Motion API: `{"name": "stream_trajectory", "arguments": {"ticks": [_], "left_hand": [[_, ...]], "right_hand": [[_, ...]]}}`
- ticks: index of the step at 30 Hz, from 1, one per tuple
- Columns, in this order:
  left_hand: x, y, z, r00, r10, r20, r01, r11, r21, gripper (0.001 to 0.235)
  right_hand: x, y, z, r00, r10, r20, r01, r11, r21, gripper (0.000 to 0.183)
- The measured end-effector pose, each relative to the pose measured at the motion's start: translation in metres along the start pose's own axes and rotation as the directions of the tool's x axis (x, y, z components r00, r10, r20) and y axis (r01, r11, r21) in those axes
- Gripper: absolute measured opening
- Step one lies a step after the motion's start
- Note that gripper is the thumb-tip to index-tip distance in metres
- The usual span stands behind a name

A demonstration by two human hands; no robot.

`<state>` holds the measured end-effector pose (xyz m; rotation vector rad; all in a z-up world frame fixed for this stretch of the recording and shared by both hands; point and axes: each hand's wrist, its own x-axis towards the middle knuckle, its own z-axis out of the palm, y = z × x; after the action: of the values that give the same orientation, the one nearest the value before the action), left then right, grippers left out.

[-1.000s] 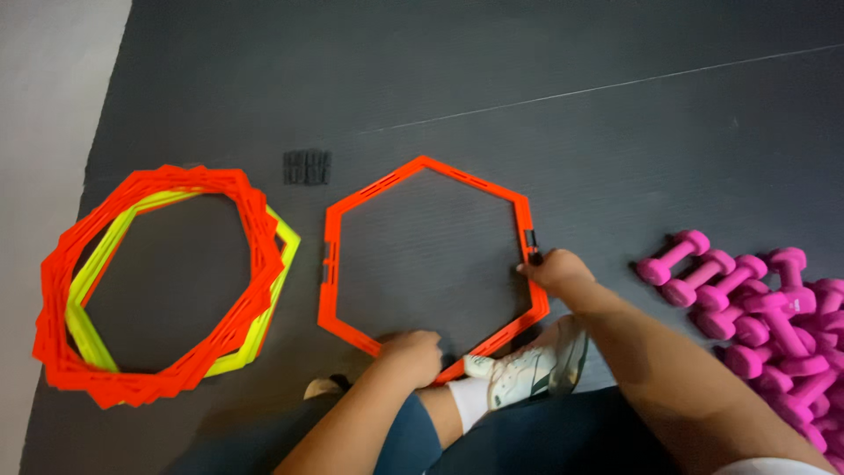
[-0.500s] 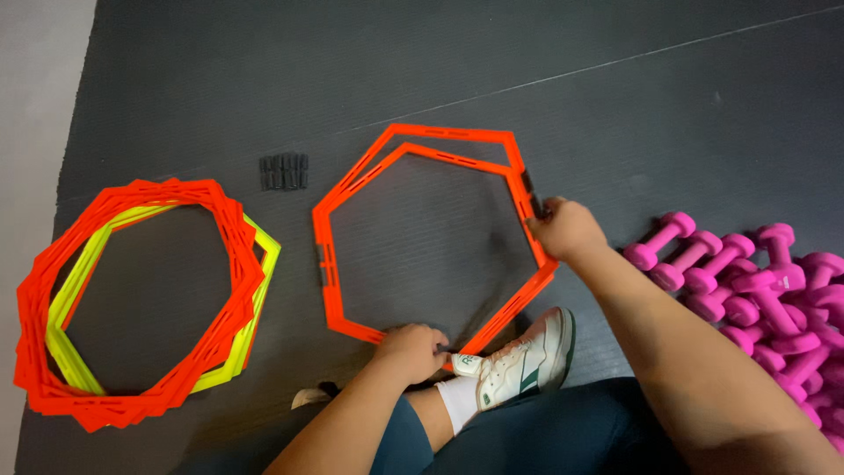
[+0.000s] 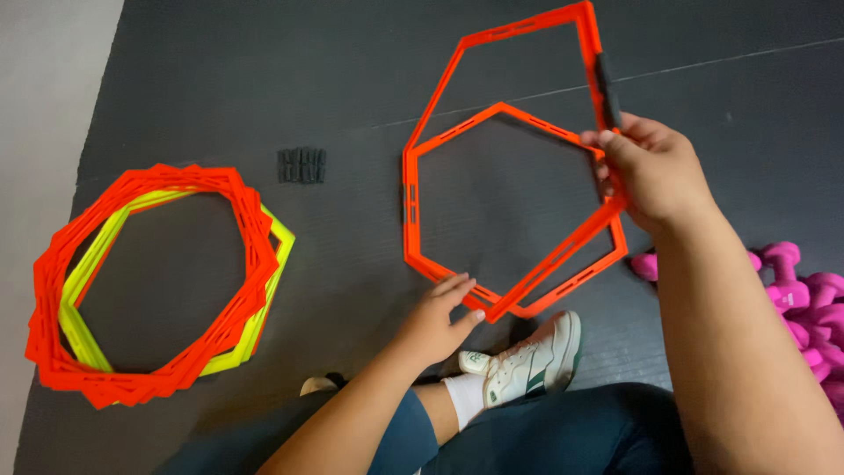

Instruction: The person sits on the floor and assembles orange hexagonal frames using small black connectors. They pick up frames, align edges, insert connectors, and tighten them by hand to join the frames into a connected structure.

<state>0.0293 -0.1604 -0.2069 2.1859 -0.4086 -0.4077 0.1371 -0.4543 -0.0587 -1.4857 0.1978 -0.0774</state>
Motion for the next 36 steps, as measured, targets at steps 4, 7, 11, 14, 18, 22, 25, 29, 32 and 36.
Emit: {"name": "stream_trajectory", "arguments": {"ticks": [4,7,11,14,18,22,25,29,32,36], "left_hand": [[0.011,0.071,-0.048,0.982,-0.002,-0.187,-0.07,0.925,-0.373,0.052],[0.04,0.114,-0.091,0.966,0.03,-0.257,-0.218,0.631,-0.745,0.076],[0.057,0.175,-0.142,0.948,-0.16,-0.274,-0.135,0.577,-0.805,0.087],[0.053,0.194,-0.153,0.942,-0.086,-0.324,-0.223,0.561,-0.797,0.023],[0.049,0.187,-0.144,0.935,-0.087,-0.343,-0.233,0.579,-0.782,0.028],[0.047,0.182,-0.125,0.951,-0.069,-0.301,-0.222,0.524,-0.822,0.043],[0.055,0.186,-0.11,0.943,-0.079,-0.324,-0.242,0.506,-0.828,0.049],[0.056,0.191,-0.105,0.938,-0.119,-0.325,-0.22,0.521,-0.825,0.06],[0.059,0.18,-0.104,0.909,0.014,-0.417,-0.345,0.586,-0.733,0.048],[0.053,0.176,-0.107,0.878,0.106,-0.466,-0.42,0.635,-0.648,0.034]], "right_hand": [[-0.029,-0.035,0.028,0.967,-0.042,0.253,-0.051,0.936,0.348,0.038],[-0.053,-0.039,0.062,0.871,-0.138,0.471,-0.121,0.869,0.479,0.049],[-0.075,-0.033,0.095,0.83,-0.141,0.54,-0.169,0.859,0.484,0.061],[-0.091,-0.038,0.108,0.756,-0.214,0.619,-0.204,0.821,0.533,0.072],[-0.104,-0.04,0.11,0.873,-0.152,0.463,-0.111,0.863,0.493,0.061],[-0.116,-0.039,0.108,0.958,-0.08,0.274,-0.057,0.886,0.46,0.054],[-0.128,-0.051,0.108,0.981,-0.035,0.189,-0.043,0.918,0.393,0.05],[-0.131,-0.056,0.103,0.991,0.019,0.129,-0.071,0.91,0.409,0.047],[-0.128,-0.053,0.097,0.991,0.002,0.137,-0.057,0.914,0.401,0.041],[-0.128,-0.046,0.096,0.982,-0.049,0.183,-0.014,0.944,0.33,0.032]]}}
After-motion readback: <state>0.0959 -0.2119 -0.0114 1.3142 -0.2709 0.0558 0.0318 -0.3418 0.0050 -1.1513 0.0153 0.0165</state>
